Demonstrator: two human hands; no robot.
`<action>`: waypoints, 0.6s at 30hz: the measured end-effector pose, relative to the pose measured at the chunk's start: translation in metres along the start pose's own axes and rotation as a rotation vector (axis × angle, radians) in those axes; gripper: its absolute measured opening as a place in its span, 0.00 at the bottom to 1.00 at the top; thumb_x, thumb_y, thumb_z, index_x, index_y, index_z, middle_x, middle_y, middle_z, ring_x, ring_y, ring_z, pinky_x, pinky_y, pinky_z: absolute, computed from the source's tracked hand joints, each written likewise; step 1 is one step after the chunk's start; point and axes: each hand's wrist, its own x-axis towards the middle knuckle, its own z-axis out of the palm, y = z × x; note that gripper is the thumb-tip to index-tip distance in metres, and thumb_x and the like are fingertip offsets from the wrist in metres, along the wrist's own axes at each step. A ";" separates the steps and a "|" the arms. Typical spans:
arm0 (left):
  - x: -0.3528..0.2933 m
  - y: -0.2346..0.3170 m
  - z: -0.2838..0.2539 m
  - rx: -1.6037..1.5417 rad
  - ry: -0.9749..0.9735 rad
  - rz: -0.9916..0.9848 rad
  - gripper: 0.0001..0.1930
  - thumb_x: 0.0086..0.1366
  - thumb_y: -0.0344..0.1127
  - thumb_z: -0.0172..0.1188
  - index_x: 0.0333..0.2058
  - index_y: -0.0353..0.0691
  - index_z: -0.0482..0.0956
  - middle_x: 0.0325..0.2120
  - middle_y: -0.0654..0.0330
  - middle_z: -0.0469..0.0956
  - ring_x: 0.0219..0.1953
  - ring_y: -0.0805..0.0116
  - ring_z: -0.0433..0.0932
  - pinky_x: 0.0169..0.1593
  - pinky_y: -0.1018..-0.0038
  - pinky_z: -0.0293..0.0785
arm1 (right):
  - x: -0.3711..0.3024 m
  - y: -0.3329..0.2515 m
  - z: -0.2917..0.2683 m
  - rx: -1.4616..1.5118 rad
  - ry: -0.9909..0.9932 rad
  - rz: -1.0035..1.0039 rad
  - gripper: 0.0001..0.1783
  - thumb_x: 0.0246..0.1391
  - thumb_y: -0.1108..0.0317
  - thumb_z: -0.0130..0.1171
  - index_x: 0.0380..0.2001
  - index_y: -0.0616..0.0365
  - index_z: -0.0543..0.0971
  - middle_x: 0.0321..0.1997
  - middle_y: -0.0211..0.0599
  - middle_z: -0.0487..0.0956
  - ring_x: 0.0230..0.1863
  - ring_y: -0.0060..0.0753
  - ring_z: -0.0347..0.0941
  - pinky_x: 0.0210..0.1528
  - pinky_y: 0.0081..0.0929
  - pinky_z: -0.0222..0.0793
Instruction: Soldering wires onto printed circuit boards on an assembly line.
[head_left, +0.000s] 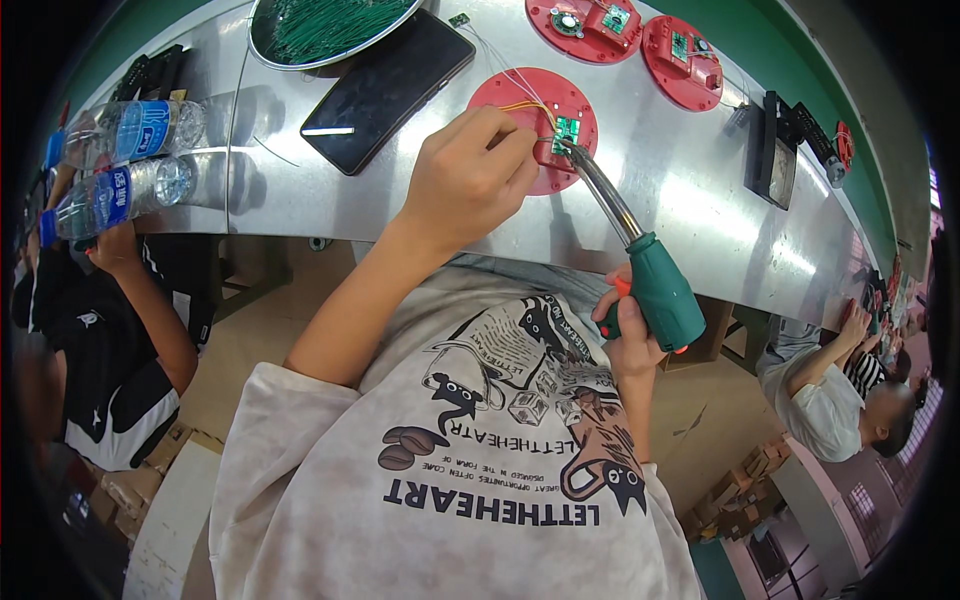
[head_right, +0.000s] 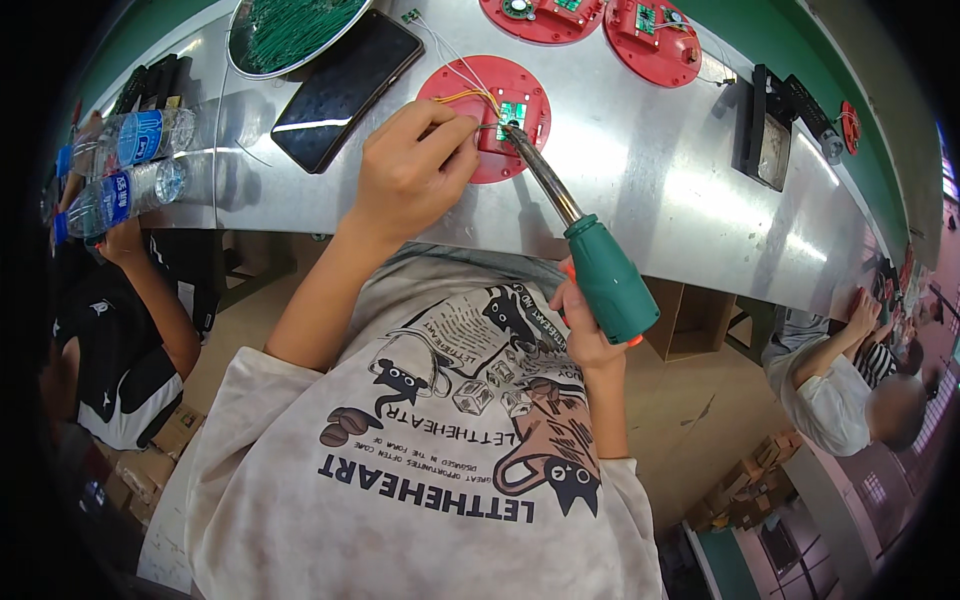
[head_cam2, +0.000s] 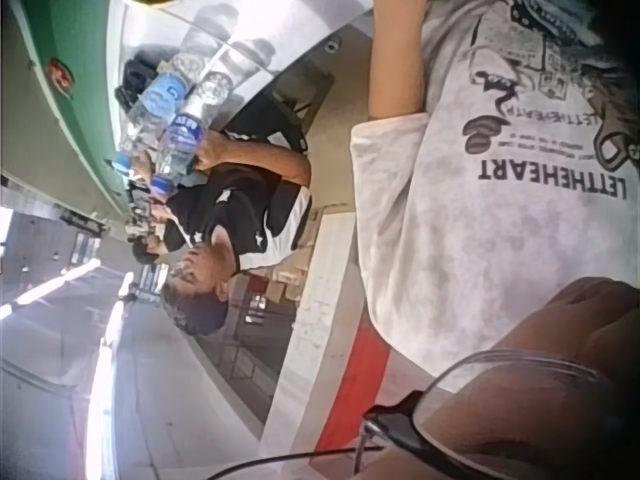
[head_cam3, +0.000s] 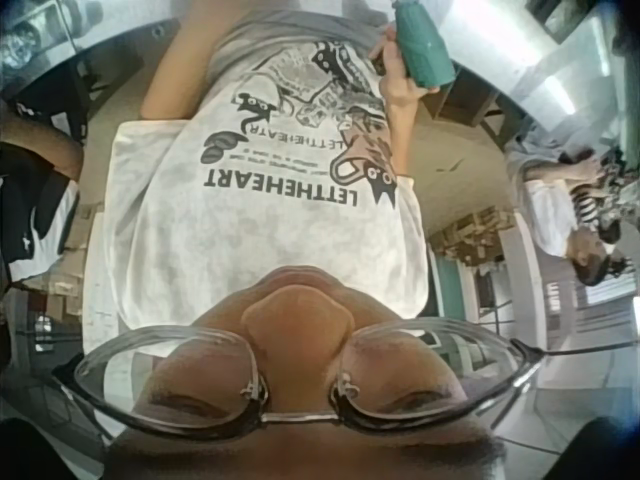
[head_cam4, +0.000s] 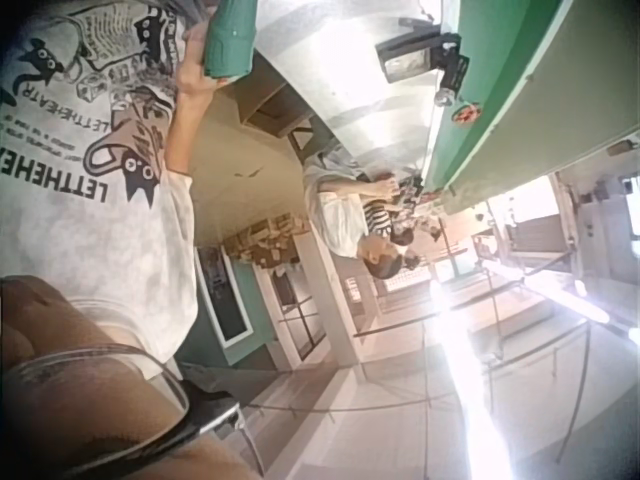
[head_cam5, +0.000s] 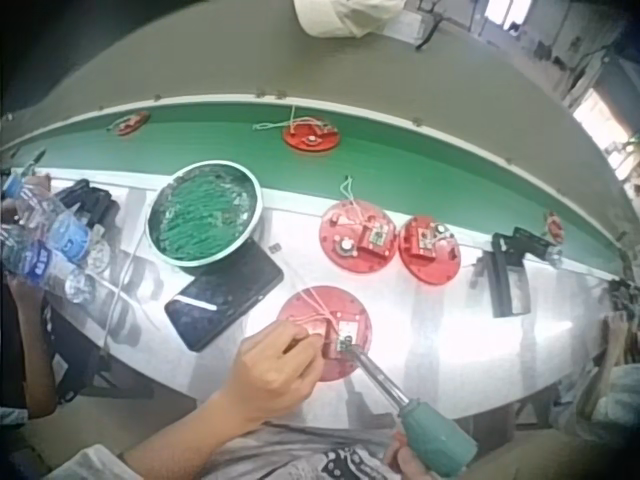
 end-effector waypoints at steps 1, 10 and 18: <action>-0.001 0.000 0.000 0.001 0.003 0.000 0.10 0.49 0.22 0.68 0.33 0.36 0.84 0.29 0.58 0.79 0.27 0.62 0.80 0.32 0.69 0.78 | 0.001 0.000 0.001 0.003 -0.003 -0.013 0.20 0.61 0.72 0.53 0.54 0.72 0.73 0.46 0.54 0.77 0.23 0.36 0.74 0.26 0.28 0.72; 0.000 0.000 0.002 0.029 0.006 0.028 0.11 0.48 0.21 0.68 0.33 0.36 0.84 0.28 0.59 0.78 0.27 0.63 0.79 0.31 0.70 0.77 | 0.001 -0.002 0.002 0.039 0.022 0.024 0.19 0.61 0.72 0.55 0.53 0.71 0.74 0.44 0.52 0.77 0.24 0.36 0.74 0.26 0.28 0.71; -0.002 -0.001 0.003 0.027 -0.003 0.030 0.10 0.49 0.21 0.68 0.33 0.36 0.84 0.28 0.60 0.78 0.28 0.63 0.79 0.32 0.70 0.77 | 0.003 -0.003 -0.002 0.107 0.021 0.097 0.19 0.59 0.69 0.58 0.50 0.70 0.74 0.41 0.48 0.77 0.23 0.36 0.75 0.27 0.29 0.71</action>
